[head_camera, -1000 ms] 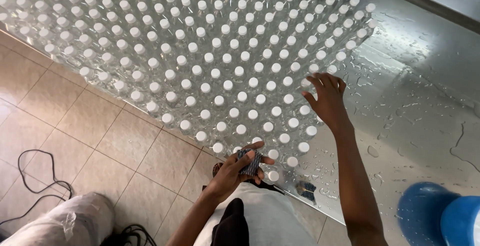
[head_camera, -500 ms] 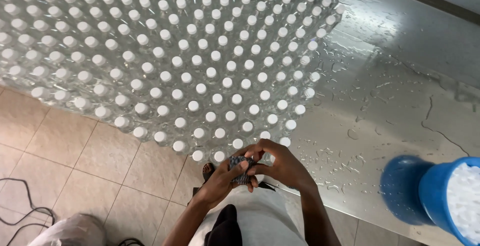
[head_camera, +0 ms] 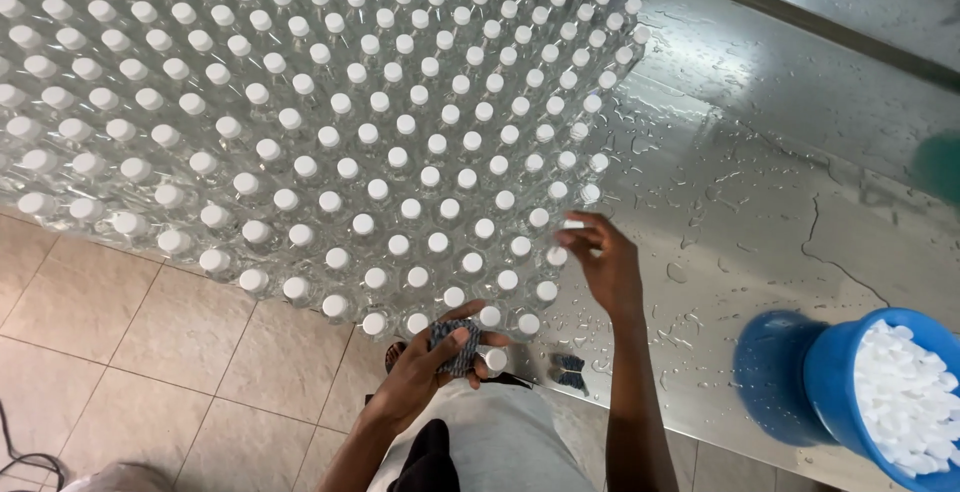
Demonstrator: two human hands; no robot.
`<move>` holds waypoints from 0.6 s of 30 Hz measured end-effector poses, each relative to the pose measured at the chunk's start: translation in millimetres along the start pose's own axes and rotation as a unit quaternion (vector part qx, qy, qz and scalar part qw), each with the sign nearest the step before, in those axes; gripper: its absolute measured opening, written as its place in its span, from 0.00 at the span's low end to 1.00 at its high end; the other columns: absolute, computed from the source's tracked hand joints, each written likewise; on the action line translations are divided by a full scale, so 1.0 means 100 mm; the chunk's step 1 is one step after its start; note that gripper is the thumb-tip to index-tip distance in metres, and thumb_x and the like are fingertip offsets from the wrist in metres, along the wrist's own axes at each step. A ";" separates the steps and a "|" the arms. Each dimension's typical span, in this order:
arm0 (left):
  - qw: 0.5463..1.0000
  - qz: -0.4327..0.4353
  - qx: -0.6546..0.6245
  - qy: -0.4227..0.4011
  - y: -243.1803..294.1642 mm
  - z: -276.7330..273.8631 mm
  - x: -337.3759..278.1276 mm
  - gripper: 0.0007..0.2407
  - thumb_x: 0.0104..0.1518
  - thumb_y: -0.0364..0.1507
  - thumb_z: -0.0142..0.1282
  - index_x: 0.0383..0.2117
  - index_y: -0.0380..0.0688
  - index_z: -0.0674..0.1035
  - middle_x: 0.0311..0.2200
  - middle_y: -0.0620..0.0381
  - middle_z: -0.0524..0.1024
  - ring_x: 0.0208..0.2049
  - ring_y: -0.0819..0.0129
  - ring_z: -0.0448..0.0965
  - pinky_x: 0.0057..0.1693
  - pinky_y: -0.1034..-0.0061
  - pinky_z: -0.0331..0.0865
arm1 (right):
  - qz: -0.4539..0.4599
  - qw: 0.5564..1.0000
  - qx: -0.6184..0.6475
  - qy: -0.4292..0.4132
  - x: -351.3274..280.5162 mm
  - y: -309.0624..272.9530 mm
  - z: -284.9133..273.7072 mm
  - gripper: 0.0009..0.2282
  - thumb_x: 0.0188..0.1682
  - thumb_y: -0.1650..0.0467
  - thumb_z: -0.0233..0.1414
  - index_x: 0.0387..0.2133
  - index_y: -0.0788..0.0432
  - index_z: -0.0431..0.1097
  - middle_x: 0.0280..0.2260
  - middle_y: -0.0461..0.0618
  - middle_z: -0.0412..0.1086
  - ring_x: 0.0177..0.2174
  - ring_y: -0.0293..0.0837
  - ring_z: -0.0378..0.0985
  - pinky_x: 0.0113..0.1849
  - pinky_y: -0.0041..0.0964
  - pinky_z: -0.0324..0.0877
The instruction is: Placing plastic caps onto a large grid of water bottles on a production table.
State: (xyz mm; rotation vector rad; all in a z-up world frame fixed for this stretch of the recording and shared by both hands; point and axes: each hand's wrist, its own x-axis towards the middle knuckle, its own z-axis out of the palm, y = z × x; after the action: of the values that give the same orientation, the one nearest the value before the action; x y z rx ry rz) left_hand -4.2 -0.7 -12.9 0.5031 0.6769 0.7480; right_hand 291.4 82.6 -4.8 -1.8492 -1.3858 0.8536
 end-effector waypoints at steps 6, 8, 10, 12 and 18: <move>0.999 0.011 -0.001 0.034 0.00 -0.04 -0.06 0.31 0.64 0.40 0.53 0.72 0.37 0.66 0.51 0.39 0.86 0.33 0.60 0.85 0.40 0.68 0.82 | -0.022 0.994 -0.031 0.103 0.42 0.52 0.01 0.14 0.58 0.71 0.56 0.57 0.51 0.75 0.44 0.51 0.84 0.45 0.45 0.87 0.50 0.40 0.77; 0.999 0.010 -0.004 0.036 0.02 -0.03 -0.06 0.31 0.63 0.39 0.54 0.72 0.37 0.66 0.51 0.39 0.86 0.33 0.60 0.85 0.40 0.67 0.82 | -0.042 0.993 -0.043 0.100 0.48 0.70 0.05 0.13 0.59 0.72 0.56 0.56 0.51 0.77 0.44 0.52 0.84 0.44 0.46 0.87 0.48 0.40 0.77; 0.999 0.007 -0.008 0.039 0.00 -0.02 -0.05 0.31 0.63 0.39 0.54 0.72 0.37 0.66 0.50 0.39 0.86 0.33 0.59 0.85 0.40 0.67 0.81 | -0.061 0.992 -0.055 0.096 0.49 0.78 0.06 0.12 0.59 0.73 0.56 0.54 0.52 0.78 0.45 0.52 0.83 0.43 0.46 0.86 0.46 0.40 0.77; 0.999 0.004 0.011 0.036 -0.02 -0.02 -0.04 0.31 0.63 0.40 0.54 0.72 0.38 0.66 0.50 0.39 0.86 0.33 0.59 0.86 0.40 0.68 0.81 | -0.061 0.995 -0.047 0.059 0.46 0.74 0.05 0.13 0.60 0.74 0.52 0.54 0.54 0.79 0.51 0.47 0.82 0.46 0.46 0.85 0.51 0.42 0.78; 0.999 -0.012 0.012 0.036 -0.04 0.03 0.01 0.31 0.62 0.40 0.56 0.71 0.37 0.68 0.49 0.40 0.87 0.32 0.60 0.84 0.39 0.69 0.81 | -0.095 0.990 -0.027 0.099 0.46 0.75 0.13 0.11 0.62 0.70 0.52 0.53 0.57 0.78 0.51 0.48 0.81 0.47 0.48 0.85 0.48 0.41 0.79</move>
State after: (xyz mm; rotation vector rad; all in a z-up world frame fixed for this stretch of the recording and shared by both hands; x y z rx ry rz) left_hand 0.0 -2.8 -13.9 0.4908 0.7575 0.7394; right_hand 331.0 113.0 -78.9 -1.7554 -1.4415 0.5285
